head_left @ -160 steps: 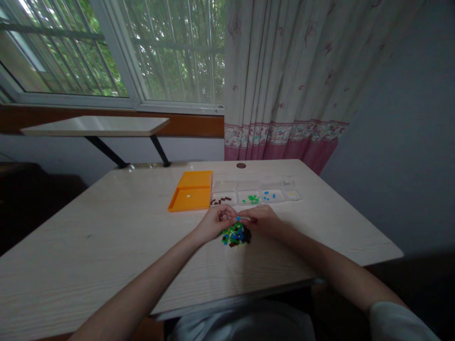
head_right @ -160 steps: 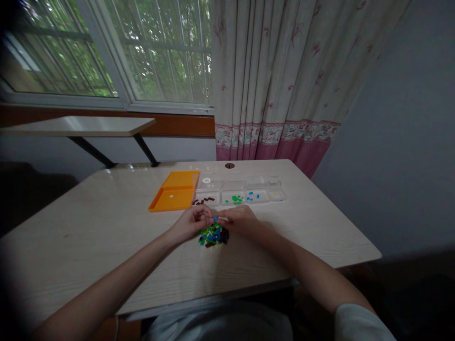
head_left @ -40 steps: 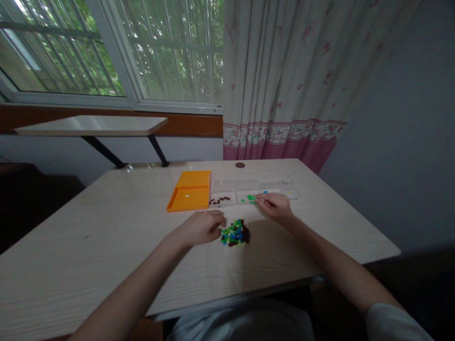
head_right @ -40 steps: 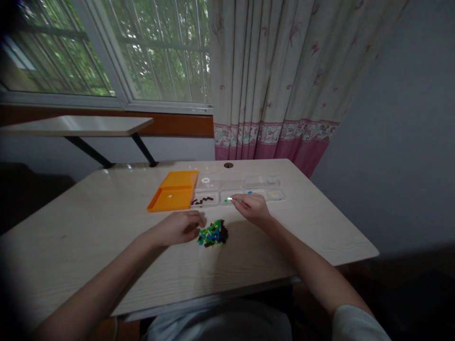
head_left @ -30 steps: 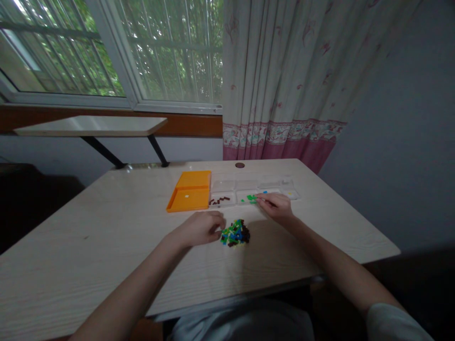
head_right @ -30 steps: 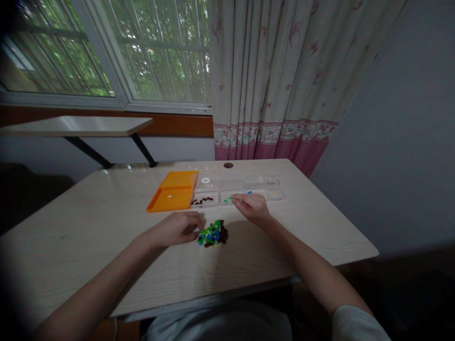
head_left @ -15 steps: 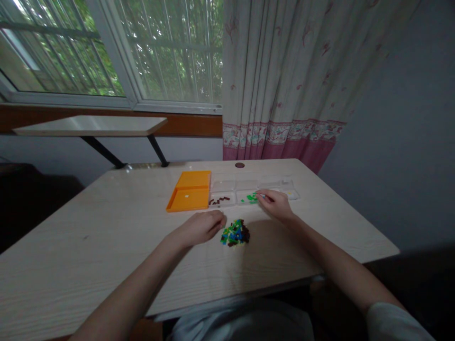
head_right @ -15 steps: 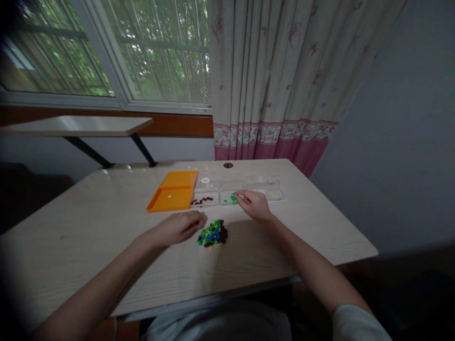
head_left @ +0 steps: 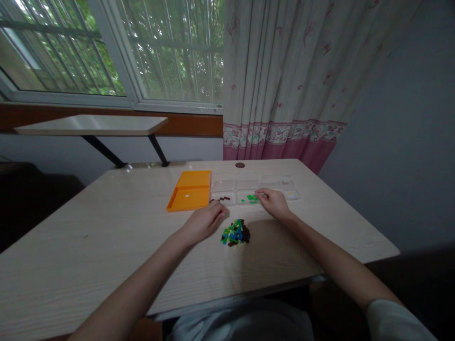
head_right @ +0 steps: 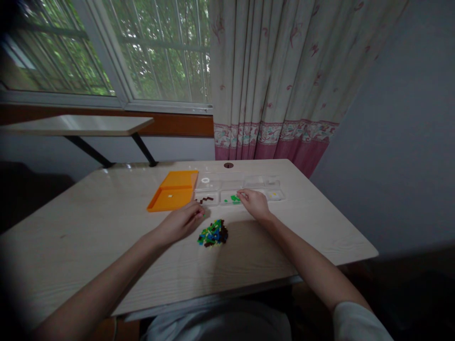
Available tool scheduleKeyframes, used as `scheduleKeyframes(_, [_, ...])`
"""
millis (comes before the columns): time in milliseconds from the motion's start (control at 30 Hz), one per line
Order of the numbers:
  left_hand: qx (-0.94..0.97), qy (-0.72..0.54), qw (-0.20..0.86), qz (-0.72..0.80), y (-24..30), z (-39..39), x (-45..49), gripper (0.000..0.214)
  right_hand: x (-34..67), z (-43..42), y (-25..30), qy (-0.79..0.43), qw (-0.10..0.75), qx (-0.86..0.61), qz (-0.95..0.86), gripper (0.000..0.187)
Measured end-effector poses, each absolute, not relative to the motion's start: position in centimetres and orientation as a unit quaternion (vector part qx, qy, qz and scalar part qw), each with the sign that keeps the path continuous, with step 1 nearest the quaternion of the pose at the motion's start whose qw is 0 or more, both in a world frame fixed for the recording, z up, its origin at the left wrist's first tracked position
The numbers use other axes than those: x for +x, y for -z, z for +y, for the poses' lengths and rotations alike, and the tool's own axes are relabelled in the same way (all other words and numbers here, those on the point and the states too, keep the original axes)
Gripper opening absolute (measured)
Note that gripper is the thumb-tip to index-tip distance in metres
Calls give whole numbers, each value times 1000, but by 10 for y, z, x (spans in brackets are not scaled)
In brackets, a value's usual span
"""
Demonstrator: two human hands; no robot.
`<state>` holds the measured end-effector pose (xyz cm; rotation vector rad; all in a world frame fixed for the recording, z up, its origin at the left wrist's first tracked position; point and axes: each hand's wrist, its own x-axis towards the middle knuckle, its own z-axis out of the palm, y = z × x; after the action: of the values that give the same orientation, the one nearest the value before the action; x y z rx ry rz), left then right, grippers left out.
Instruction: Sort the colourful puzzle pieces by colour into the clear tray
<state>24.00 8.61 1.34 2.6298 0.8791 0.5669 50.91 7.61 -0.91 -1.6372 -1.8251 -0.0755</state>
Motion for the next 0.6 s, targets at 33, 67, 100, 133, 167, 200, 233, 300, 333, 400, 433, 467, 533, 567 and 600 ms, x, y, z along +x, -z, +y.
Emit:
scheduleKeyframes(33, [913,-209,161,310,-14,85,242,21,507,75,9,26,336,-621,-708,24])
scheduleKeyframes(67, [908,-221,167,313,-14,84,243,21,504,73,9,20,331,-609,-720,24])
scheduleKeyframes(100, [904,-231,174,316,-15,83,245,21,499,71,9,13,325,-593,-737,23])
scheduleKeyframes(133, [899,-240,181,318,-15,81,248,21,494,68,10,4,319,-573,-755,21])
scheduleKeyframes(167, [896,-246,187,319,-14,80,250,21,487,64,11,-6,315,-551,-773,19])
scheduleKeyframes(200, [894,-249,192,319,-14,78,252,20,481,61,12,-17,315,-530,-787,18])
scheduleKeyframes(233, [893,-251,195,319,-13,77,253,20,474,58,13,-26,316,-512,-799,17])
scheduleKeyframes(300, [892,-249,203,319,-11,76,256,19,463,51,15,-30,318,-487,-813,16])
scheduleKeyframes(333, [891,-247,208,319,-9,75,257,18,458,49,16,-27,319,-480,-817,16])
scheduleKeyframes(400, [891,-243,217,316,-7,75,258,16,454,46,17,-21,324,-468,-822,16])
scheduleKeyframes(433, [891,-241,221,313,-6,75,258,15,453,45,17,-19,328,-464,-823,16])
scheduleKeyframes(467, [892,-242,224,311,-5,74,258,14,453,44,17,-18,333,-459,-824,16])
scheduleKeyframes(533, [891,-245,226,309,-3,74,259,14,453,44,16,-16,345,-451,-823,17])
scheduleKeyframes(567, [890,-247,228,310,-3,74,259,14,453,43,16,-15,350,-449,-822,17])
scheduleKeyframes(600, [889,-248,230,310,-3,74,259,14,453,43,15,-15,353,-449,-821,17])
